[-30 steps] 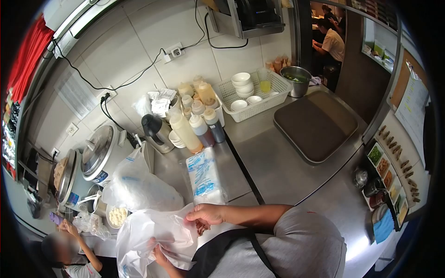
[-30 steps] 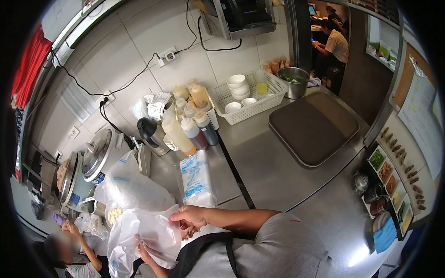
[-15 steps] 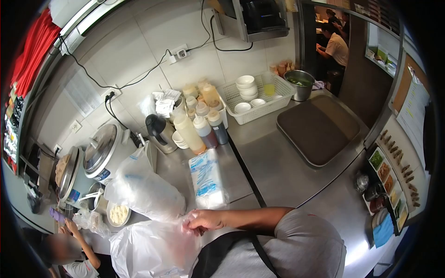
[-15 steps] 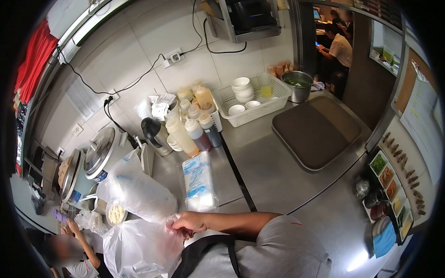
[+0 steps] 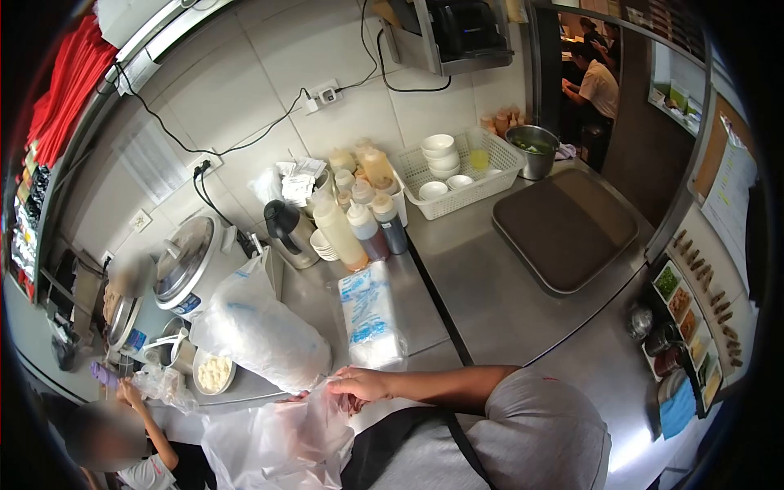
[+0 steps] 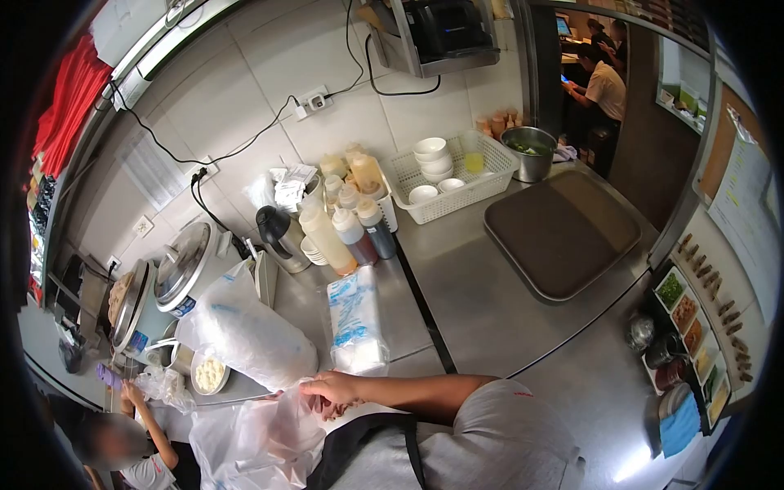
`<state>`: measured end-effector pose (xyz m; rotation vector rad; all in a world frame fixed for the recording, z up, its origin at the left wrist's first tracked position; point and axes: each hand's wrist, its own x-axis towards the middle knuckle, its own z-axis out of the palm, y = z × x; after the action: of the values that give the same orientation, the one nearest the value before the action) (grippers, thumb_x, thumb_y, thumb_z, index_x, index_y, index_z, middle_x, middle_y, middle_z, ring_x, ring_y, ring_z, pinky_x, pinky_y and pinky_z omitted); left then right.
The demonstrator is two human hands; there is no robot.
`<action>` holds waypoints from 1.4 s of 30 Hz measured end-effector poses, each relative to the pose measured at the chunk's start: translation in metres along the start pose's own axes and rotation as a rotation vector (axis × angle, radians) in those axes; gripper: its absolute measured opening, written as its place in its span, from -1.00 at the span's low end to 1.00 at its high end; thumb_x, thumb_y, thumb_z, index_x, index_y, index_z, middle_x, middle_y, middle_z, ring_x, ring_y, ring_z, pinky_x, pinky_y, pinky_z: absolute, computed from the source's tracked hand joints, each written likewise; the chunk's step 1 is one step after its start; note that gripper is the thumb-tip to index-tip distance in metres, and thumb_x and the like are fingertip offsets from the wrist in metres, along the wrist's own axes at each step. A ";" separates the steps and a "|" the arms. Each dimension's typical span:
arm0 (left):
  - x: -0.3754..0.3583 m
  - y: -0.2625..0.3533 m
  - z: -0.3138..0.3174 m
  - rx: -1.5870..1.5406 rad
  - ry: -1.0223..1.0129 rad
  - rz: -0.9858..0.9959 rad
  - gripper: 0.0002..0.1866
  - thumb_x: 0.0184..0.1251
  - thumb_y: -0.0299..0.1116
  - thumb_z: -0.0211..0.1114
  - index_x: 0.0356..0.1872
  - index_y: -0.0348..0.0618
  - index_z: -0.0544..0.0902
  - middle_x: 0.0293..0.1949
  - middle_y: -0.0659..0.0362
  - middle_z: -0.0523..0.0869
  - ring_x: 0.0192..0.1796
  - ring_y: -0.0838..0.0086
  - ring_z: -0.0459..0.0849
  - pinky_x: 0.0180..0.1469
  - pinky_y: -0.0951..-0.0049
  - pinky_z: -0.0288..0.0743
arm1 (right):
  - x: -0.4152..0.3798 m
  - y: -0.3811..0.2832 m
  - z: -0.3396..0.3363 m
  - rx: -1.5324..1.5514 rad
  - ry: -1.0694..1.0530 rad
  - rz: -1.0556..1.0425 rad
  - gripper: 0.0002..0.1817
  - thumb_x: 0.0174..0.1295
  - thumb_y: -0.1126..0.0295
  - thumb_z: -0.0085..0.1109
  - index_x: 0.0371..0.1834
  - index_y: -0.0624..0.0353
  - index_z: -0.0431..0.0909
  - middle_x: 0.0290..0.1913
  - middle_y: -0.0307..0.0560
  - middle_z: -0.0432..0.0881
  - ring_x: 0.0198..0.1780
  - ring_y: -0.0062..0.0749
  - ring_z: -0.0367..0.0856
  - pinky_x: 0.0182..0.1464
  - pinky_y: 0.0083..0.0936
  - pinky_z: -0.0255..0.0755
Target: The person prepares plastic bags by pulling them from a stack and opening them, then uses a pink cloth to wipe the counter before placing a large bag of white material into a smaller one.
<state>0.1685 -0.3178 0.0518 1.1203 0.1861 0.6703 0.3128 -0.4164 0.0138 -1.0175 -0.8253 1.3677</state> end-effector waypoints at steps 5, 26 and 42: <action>0.011 0.004 -0.012 0.079 0.241 0.105 -0.64 0.20 -0.28 -0.02 -0.03 -0.26 0.36 -0.13 0.08 0.48 -0.12 0.38 0.48 -0.03 0.43 0.35 | -0.017 -0.029 0.019 0.035 0.106 -0.072 -0.61 0.24 0.09 -0.26 -0.26 0.21 0.42 -0.55 -0.11 0.49 -0.70 -0.53 0.46 -0.72 -0.67 0.31; 0.002 -0.081 -0.101 0.530 -0.018 0.051 -0.65 0.22 -0.30 -0.03 -0.02 -0.27 0.36 -0.12 0.08 0.48 -0.10 0.38 0.48 -0.01 0.46 0.34 | -0.007 -0.025 0.009 0.262 0.312 -0.078 -0.77 0.23 0.27 -0.26 -0.23 0.16 0.35 -0.49 -0.08 0.51 -0.63 -0.42 0.50 -0.73 -0.52 0.42; 0.016 -0.019 0.003 0.250 -0.118 -0.331 -0.58 0.22 -0.20 -0.06 0.02 -0.27 0.34 -0.04 0.04 0.46 0.05 0.36 0.38 0.12 0.39 0.14 | 0.009 0.008 0.010 -0.180 0.248 -0.246 -0.75 0.21 0.41 -0.18 -0.10 0.25 0.39 -0.38 -0.18 0.46 -0.55 -0.62 0.42 -0.59 -0.74 0.31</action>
<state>0.1899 -0.3160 0.0393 1.3265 0.3533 0.2894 0.3010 -0.4074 0.0096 -1.1565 -0.8653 0.9506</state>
